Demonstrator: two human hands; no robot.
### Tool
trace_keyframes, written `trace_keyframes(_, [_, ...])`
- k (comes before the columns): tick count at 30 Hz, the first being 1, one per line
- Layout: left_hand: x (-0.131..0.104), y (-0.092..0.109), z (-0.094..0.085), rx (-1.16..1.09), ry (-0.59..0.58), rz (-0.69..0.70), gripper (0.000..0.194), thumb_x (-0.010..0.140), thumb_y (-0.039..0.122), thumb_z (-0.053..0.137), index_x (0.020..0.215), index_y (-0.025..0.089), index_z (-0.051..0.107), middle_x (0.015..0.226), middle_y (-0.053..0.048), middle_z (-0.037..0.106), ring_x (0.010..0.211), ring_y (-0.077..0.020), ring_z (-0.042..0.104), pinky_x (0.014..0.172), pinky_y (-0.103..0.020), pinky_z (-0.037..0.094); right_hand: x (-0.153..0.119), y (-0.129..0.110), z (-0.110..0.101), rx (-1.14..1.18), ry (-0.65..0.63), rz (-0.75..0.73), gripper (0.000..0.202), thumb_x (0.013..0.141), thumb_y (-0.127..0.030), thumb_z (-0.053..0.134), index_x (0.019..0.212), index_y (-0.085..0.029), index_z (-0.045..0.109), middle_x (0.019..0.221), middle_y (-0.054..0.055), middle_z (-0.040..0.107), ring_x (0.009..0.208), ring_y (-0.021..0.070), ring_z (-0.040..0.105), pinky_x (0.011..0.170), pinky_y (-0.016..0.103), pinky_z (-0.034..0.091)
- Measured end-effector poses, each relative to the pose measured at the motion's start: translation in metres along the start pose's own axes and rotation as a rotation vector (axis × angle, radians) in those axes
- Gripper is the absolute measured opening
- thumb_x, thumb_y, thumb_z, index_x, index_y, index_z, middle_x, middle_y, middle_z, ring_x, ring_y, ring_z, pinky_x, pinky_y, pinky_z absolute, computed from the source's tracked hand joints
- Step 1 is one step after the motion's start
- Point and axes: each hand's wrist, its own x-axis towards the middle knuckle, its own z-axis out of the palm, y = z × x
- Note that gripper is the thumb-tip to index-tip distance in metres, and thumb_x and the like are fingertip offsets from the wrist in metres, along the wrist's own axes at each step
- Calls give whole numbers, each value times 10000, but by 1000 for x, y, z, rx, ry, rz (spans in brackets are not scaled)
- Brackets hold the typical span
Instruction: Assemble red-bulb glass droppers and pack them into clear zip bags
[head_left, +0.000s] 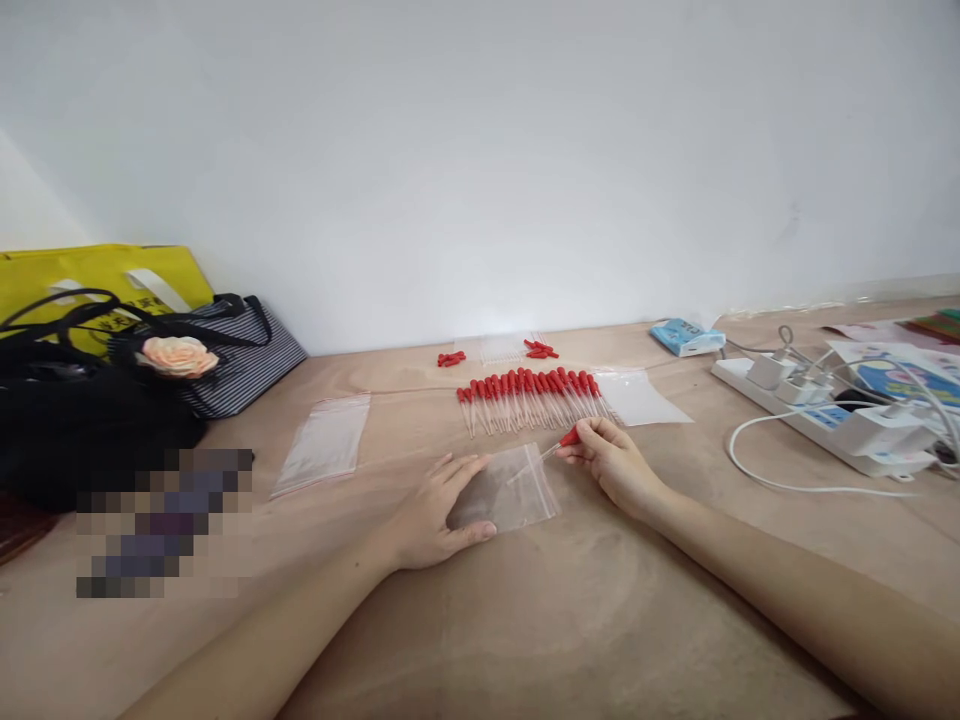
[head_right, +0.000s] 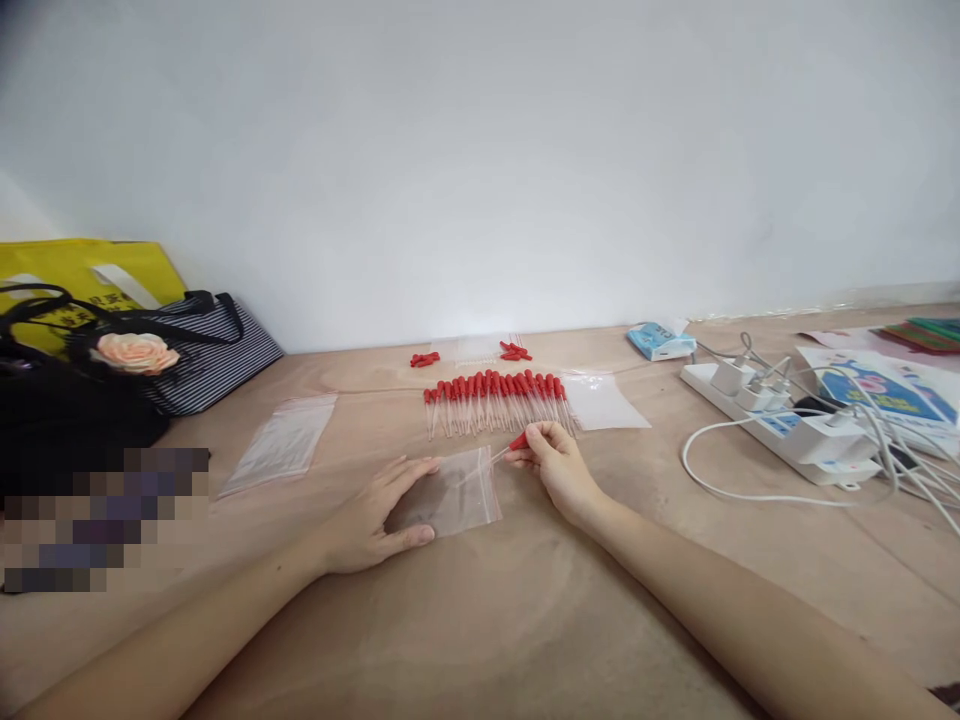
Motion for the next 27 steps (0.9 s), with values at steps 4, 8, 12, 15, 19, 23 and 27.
trace_keyframes(4, [4,0,4,-1,30,16,652,788,516,461,1308,170,275,1355,-94,354,1253,-247,293,1059,-455,175,-4,-5,0,-68,-148,19,309,640,-427,661,739,-188,492,701,-1,629,659,122,609,656,263,461])
trace_keyframes(8, [4,-1,0,-47,2,9,667,806,499,443,1338,171,211,1329,-85,398,1256,-241,288,1059,-460,163,-3,-4,-4,-296,-287,-23,270,611,-381,691,737,-169,579,678,-14,612,554,78,534,570,230,418])
trace_keyframes(12, [1,-5,-8,-84,-100,-3,648,828,478,412,1360,211,157,1360,-58,355,1287,-261,211,1037,-487,200,-1,1,-6,-457,-358,-55,265,598,-369,695,759,-165,644,632,-15,599,558,84,488,565,233,383])
trace_keyframes(15, [0,-8,-7,-37,-105,21,599,830,447,419,1341,200,228,1394,-64,288,1292,-270,191,1041,-479,194,-2,3,-4,-545,-381,-88,270,628,-380,667,798,-171,652,582,-29,561,494,71,421,495,218,336])
trace_keyframes(19, [2,-8,-3,-7,-74,97,564,853,398,394,1344,191,211,1384,-72,309,1275,-226,255,1060,-449,171,-6,2,2,-717,-428,-214,221,668,-368,636,745,-160,644,507,-45,490,431,50,321,417,194,251])
trace_keyframes(23, [3,-7,-2,-25,-53,121,550,854,387,401,1340,205,219,1375,-64,327,1263,-212,283,1060,-445,176,-9,1,6,-759,-518,-237,231,671,-383,633,661,-151,635,529,-26,528,452,57,389,433,188,301])
trace_keyframes(27, [2,-10,-3,-43,-15,146,488,852,382,418,1302,226,313,1362,-54,352,1270,-220,267,1049,-449,208,5,-7,-4,-691,-556,-260,226,707,-380,587,713,-165,658,668,13,623,586,106,519,557,224,399])
